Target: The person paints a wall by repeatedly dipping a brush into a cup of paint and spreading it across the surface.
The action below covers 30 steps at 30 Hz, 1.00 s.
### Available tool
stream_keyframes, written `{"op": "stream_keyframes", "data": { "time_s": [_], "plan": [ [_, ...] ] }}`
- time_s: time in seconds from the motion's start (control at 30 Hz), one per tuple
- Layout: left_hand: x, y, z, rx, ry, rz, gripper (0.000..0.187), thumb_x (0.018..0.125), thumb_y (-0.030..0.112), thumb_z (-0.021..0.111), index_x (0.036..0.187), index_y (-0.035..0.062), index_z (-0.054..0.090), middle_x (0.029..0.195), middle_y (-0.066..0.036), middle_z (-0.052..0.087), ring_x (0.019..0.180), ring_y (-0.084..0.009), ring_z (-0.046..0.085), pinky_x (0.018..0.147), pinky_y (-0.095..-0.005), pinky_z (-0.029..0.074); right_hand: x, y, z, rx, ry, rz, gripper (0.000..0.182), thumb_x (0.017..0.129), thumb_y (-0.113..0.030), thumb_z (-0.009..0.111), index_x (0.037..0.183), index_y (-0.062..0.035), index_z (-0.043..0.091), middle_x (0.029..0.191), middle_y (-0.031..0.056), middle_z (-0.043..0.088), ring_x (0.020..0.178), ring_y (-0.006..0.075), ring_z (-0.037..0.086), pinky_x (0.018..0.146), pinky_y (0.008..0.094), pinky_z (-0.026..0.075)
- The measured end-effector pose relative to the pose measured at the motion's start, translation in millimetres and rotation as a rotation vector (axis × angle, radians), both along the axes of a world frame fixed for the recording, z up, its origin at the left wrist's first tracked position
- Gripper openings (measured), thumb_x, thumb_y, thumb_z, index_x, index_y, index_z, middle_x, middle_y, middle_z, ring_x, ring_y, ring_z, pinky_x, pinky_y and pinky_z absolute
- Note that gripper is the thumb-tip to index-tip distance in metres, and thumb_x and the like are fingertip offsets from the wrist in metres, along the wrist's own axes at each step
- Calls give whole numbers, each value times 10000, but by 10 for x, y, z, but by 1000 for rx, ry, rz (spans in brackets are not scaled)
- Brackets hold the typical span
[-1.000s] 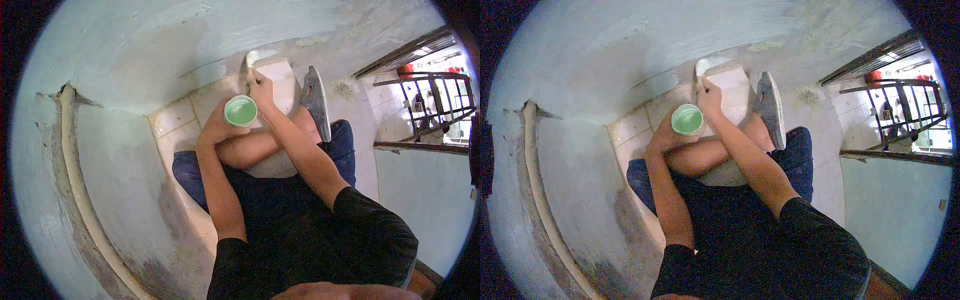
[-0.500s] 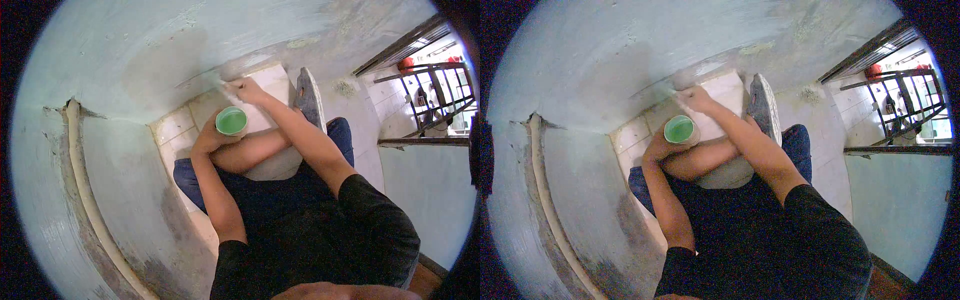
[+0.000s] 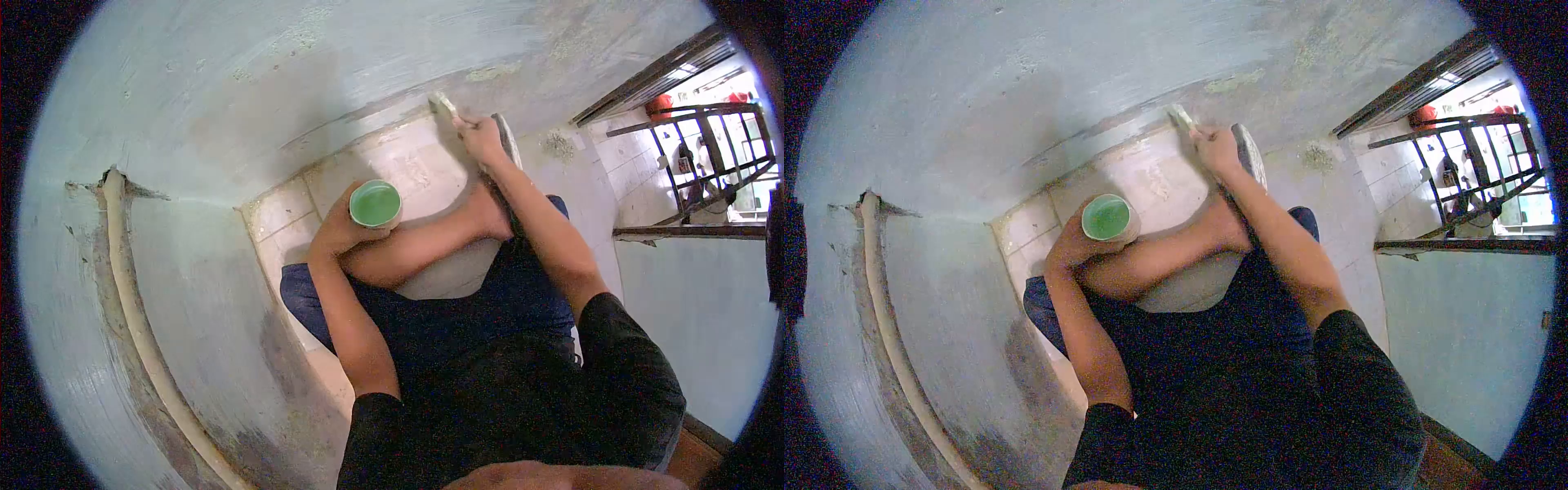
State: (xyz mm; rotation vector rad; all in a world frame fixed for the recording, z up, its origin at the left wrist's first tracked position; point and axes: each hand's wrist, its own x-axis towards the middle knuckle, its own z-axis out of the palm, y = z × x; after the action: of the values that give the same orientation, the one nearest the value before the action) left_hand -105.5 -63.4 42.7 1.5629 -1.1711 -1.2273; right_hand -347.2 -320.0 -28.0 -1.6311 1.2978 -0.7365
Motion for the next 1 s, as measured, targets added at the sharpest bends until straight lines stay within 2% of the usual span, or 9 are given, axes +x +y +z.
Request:
{"op": "stream_keyframes", "data": {
  "time_s": [0.07, 0.2, 0.27, 0.43, 0.5, 0.57, 0.73, 0.8, 1.0],
  "plan": [
    [12, 6, 0, -15, -37, 2, 838, 576, 116, 966, 1327, 115, 597, 1264, -32, 673, 1208, -209, 599, 1070, -367, 452, 98, 413, 410, 76, 2, 20, 307, 990, -266, 706, 1106, 8, 779, 728, -10, 633, 649, 91, 530, 603, 289, 450],
    [0, -11, 55, 16, -68, -18, 848, 591, 115, 961, 1349, 113, 582, 1279, -37, 665, 1210, -215, 596, 1073, -364, 448, 641, 595, 195, -63, 135, 388, 255, 974, -266, 696, 1105, -68, 789, 775, 63, 721, 679, 99, 596, 659, 308, 505],
    [-25, 6, 49, -5, -61, -9, 854, 595, 123, 961, 1358, 113, 577, 1280, -40, 666, 1209, -216, 597, 1073, -363, 449, 1074, 682, 12, -116, -80, 503, 239, 961, -259, 703, 1120, -102, 787, 824, 86, 756, 700, 103, 614, 685, 324, 527],
    [-53, 25, 119, -11, -45, 31, 856, 608, 138, 956, 1372, 115, 572, 1289, -40, 664, 1210, -212, 597, 1074, -358, 448, 1276, 478, -57, -99, 74, 544, 249, 971, -264, 704, 1143, -100, 779, 858, 91, 770, 708, 108, 620, 690, 336, 533],
    [-78, 33, 118, -10, -24, 56, 842, 619, 151, 953, 1370, 114, 574, 1292, -54, 667, 1217, -220, 602, 1077, -366, 451, 1027, 330, -151, -124, -75, 419, 264, 976, -276, 706, 1146, -89, 782, 857, 63, 769, 708, 113, 624, 684, 328, 531],
    [-36, 27, -61, -52, -52, 50, 837, 621, 156, 955, 1366, 112, 576, 1294, -64, 669, 1222, -227, 605, 1077, -369, 454, 677, 129, -97, -114, 37, 364, 281, 940, -336, 701, 1113, -138, 798, 844, 123, 762, 730, 219, 686, 731, 372, 553],
    [-83, -23, -54, -85, -137, 14, 839, 619, 172, 960, 1362, 109, 577, 1304, -92, 670, 1237, -244, 610, 1073, -375, 467, -26, -306, -59, -16, 51, 179, 283, 952, -261, 717, 1175, -98, 779, 812, 38, 736, 669, 117, 607, 636, 336, 525],
    [-71, -50, -99, -89, -92, 0, 859, 615, 186, 967, 1374, 107, 571, 1312, -92, 667, 1240, -242, 609, 1073, -373, 469, -256, -414, -7, 86, -71, 18, 305, 969, -267, 732, 1154, -27, 771, 721, 15, 641, 567, 73, 516, 492, 256, 408],
    [-69, -121, -92, 8, -114, -28, 953, 602, 200, 994, 1421, 86, 519, 1367, -96, 644, 1284, -238, 588, 1109, -385, 454, -452, -326, 65, 193, -251, -309, 304, 979, -256, 722, 1153, -8, 756, 775, 35, 651, 553, 93, 532, 464, 262, 402]
  ]
}}
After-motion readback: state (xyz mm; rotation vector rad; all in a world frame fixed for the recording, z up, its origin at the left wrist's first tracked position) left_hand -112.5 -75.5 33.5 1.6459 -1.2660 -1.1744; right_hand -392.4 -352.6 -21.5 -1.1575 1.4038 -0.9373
